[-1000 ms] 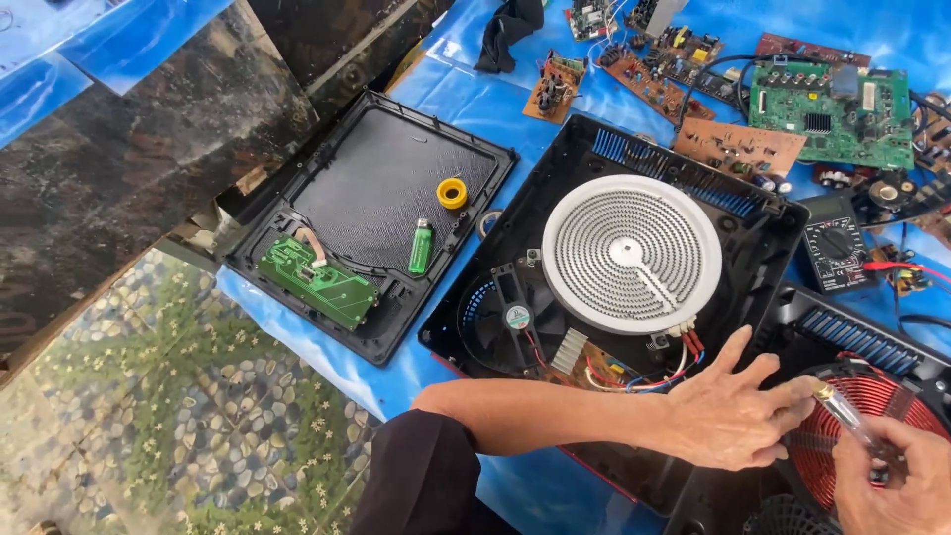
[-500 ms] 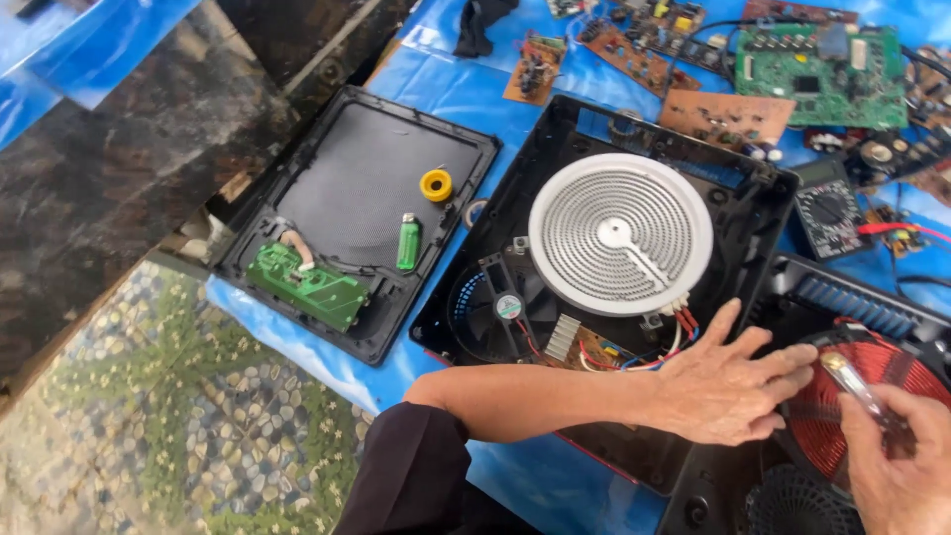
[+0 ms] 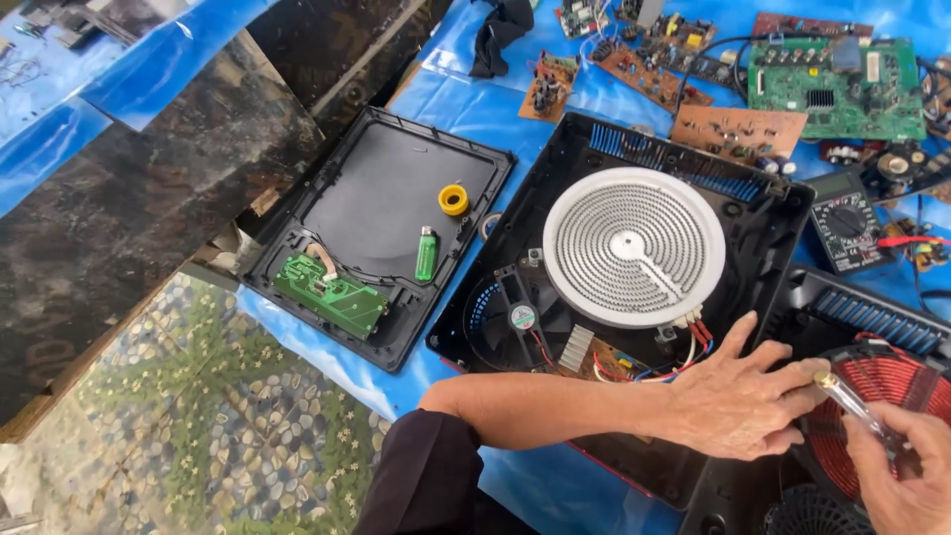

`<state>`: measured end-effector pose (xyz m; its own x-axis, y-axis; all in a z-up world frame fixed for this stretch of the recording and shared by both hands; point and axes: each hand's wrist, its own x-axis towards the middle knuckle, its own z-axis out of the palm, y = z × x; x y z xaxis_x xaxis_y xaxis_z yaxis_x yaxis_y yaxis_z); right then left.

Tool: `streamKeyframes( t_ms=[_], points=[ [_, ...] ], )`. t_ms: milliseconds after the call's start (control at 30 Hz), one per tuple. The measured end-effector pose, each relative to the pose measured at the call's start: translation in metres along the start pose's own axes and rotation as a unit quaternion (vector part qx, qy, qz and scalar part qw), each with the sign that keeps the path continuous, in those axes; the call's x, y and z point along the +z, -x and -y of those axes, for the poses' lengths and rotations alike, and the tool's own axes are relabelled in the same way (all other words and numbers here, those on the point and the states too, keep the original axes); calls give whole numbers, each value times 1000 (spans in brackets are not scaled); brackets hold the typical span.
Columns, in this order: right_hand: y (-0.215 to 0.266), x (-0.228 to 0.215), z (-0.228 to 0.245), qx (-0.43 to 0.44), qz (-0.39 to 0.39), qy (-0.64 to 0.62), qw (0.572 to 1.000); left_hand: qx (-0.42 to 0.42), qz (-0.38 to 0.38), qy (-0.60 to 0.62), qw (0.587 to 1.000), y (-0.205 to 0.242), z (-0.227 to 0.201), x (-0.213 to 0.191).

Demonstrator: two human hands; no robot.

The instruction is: Repairing an induction cooker by soldering wire connections and adjusting internal electronic components.

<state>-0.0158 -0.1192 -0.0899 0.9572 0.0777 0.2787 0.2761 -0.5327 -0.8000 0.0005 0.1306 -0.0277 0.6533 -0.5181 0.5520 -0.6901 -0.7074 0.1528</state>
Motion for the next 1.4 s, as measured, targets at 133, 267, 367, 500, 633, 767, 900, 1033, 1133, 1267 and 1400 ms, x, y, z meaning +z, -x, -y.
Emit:
streamKeyframes(
  t_ms=[133, 267, 367, 500, 633, 767, 900, 1033, 1133, 1267, 1400],
  points=[
    [0, -1, -20, 4, -25, 42, 999, -5, -26, 43, 999, -2, -1, -3],
    [0, 1, -11, 31, -33, -16, 999, -44, -31, 123, 991, 3, 1, 16],
    [-11, -4, 29, 9, 12, -48, 999, -75, -75, 214, 971, -6, 1, 6],
    [-17, 0, 62, 26, 37, -13, 999, -96, -72, 261, 958, -7, 6, 12],
    [-14, 5, 57, 37, 31, -50, 998, -113, -71, 276, 952, -6, 5, 10],
    [-10, 6, 65, 53, 12, -82, 995, -103, -66, 301, 946, -3, 3, 8],
    [-5, 6, 70, 78, 9, -93, 993, -97, -81, 294, 947, -2, 5, 8],
    [-4, 3, 72, 91, 7, -115, 989, -78, -94, 295, 948, -4, 7, 9],
    [-10, 1, 88, 109, 5, -110, 988, -68, -102, 282, 951, -4, 7, 15],
    [-15, 0, 109, 93, 24, -106, 990, -75, -113, 255, 957, -7, 9, 10],
    [-16, 0, 103, 74, 39, -93, 992, -82, -124, 249, 957, -7, 14, 9]
  ],
)
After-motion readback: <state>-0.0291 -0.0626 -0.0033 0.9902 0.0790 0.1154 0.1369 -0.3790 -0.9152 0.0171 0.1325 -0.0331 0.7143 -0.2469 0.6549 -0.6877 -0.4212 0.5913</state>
